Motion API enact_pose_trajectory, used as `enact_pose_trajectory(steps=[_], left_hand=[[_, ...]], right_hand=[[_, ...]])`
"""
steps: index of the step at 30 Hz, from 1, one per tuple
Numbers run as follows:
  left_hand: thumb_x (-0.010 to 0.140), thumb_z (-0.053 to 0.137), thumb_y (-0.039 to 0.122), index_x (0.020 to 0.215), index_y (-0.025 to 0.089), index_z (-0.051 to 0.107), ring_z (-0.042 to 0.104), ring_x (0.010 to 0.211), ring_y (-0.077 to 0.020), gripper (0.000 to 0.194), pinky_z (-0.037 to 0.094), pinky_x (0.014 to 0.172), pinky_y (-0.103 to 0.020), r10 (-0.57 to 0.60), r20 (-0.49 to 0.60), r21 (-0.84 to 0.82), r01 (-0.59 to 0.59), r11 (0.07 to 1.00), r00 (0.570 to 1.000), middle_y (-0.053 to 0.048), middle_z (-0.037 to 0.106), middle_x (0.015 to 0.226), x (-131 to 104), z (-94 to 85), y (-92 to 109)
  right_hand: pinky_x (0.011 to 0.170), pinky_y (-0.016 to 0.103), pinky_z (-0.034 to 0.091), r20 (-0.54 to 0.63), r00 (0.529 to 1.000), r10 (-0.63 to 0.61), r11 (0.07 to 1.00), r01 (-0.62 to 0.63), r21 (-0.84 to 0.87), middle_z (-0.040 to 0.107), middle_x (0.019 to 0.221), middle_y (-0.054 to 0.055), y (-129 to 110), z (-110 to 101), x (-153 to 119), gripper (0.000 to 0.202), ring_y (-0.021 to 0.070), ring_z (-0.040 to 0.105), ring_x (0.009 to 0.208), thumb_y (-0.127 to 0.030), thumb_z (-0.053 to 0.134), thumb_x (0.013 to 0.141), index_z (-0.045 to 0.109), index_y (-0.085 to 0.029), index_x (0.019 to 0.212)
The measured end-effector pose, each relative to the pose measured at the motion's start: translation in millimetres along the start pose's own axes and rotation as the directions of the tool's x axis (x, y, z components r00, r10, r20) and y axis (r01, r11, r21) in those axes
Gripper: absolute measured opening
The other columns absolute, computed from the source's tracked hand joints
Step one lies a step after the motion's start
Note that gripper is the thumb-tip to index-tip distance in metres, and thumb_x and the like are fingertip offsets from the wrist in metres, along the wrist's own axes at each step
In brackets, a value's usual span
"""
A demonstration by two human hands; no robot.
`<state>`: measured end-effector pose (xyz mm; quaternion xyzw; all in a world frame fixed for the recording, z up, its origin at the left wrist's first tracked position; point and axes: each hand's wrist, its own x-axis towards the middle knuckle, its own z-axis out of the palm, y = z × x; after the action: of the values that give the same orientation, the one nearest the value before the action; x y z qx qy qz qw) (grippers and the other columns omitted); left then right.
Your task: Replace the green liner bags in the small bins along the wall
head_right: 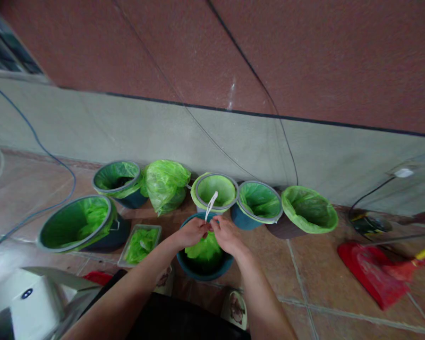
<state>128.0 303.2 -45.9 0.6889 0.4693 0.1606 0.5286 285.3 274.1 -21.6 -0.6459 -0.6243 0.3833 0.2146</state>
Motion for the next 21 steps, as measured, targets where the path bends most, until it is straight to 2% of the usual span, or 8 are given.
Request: enact_pose_trajectory(steps=[4,7,9,12,14,17,19,21], left_hand=[[0.087,0.044,0.028,0.065,0.012,0.065,0.043,0.048,-0.0102,0.035,0.032,0.050,-0.023,-0.059,-0.048,-0.044,0.057,0.997,0.997,0.001,0.051,0.052,0,-7.6,0],[0.085,0.047,0.030,0.065,0.012,0.066,0.043,0.048,-0.0100,0.033,0.032,0.049,-0.023,-0.103,-0.092,-0.094,0.094,0.991,0.990,0.001,0.052,0.053,0,-12.7,0],[0.084,0.050,0.030,0.064,0.012,0.067,0.045,0.049,-0.0104,0.032,0.035,0.052,-0.023,-0.070,-0.113,-0.070,0.062,0.996,0.991,0.001,0.053,0.053,-1,-16.2,0],[0.082,0.053,0.027,0.067,0.015,0.070,0.052,0.056,-0.0131,0.026,0.041,0.064,-0.026,0.028,-0.156,0.134,-0.007,0.991,0.987,0.000,0.059,0.056,-4,-21.8,3],[0.080,0.053,0.021,0.072,0.019,0.073,0.058,0.065,-0.0163,0.021,0.043,0.080,-0.034,0.129,-0.187,0.343,-0.058,0.938,0.974,0.000,0.065,0.063,-9,-24.6,6],[0.078,0.050,0.012,0.077,0.024,0.072,0.063,0.077,-0.0189,0.025,0.030,0.102,-0.050,0.319,-0.123,0.566,-0.197,0.800,0.940,0.001,0.071,0.074,-15,-25.7,10],[0.079,0.049,0.010,0.083,0.025,0.070,0.064,0.080,-0.0183,0.026,0.022,0.108,-0.053,0.420,-0.051,0.614,-0.303,0.729,0.906,0.001,0.072,0.078,-18,-24.8,13],[0.080,0.049,0.010,0.090,0.025,0.069,0.065,0.083,-0.0176,0.026,0.020,0.111,-0.050,0.497,-0.023,0.630,-0.373,0.681,0.868,0.001,0.073,0.082,-19,-23.7,16]], right_hand=[[0.054,0.025,0.030,0.129,0.992,-0.017,0.991,0.034,-0.130,0.053,0.055,0.001,0,-12,1,0.033,0.0121,0.046,0.053,-0.032,0.041,0.088,0.053,-0.018,0.061],[0.051,0.024,0.025,0.152,0.988,-0.040,0.998,0.046,-0.040,0.045,0.052,-0.002,-1,-29,2,0.033,0.0102,0.039,0.052,-0.037,0.048,0.084,0.052,-0.017,0.058],[0.051,0.024,0.025,0.205,0.978,-0.041,0.999,0.037,0.024,0.045,0.053,-0.003,-1,-35,-2,0.033,0.0095,0.038,0.051,-0.042,0.053,0.082,0.055,-0.017,0.061],[0.050,0.023,0.027,0.304,0.951,-0.050,0.998,0.040,0.041,0.050,0.053,-0.002,4,-34,-10,0.034,0.0099,0.040,0.052,-0.045,0.055,0.081,0.059,-0.016,0.062],[0.051,0.023,0.029,0.318,0.946,-0.064,0.998,0.057,0.033,0.053,0.054,-0.001,11,-30,-13,0.037,0.0108,0.042,0.052,-0.045,0.052,0.083,0.060,-0.016,0.062],[0.056,0.025,0.035,0.190,0.974,-0.123,0.992,0.128,-0.013,0.059,0.059,0.002,20,-22,-10,0.036,0.0139,0.048,0.058,-0.043,0.051,0.084,0.062,-0.017,0.063],[0.065,0.028,0.042,0.037,0.988,-0.147,0.989,0.148,-0.018,0.066,0.072,0.006,20,-16,-5,0.028,0.0182,0.056,0.069,-0.039,0.053,0.083,0.068,-0.017,0.073],[0.077,0.033,0.045,-0.058,0.986,-0.159,0.983,0.163,0.080,0.070,0.088,0.008,13,-10,0,0.026,0.0219,0.061,0.084,-0.035,0.053,0.082,0.071,-0.018,0.091]])
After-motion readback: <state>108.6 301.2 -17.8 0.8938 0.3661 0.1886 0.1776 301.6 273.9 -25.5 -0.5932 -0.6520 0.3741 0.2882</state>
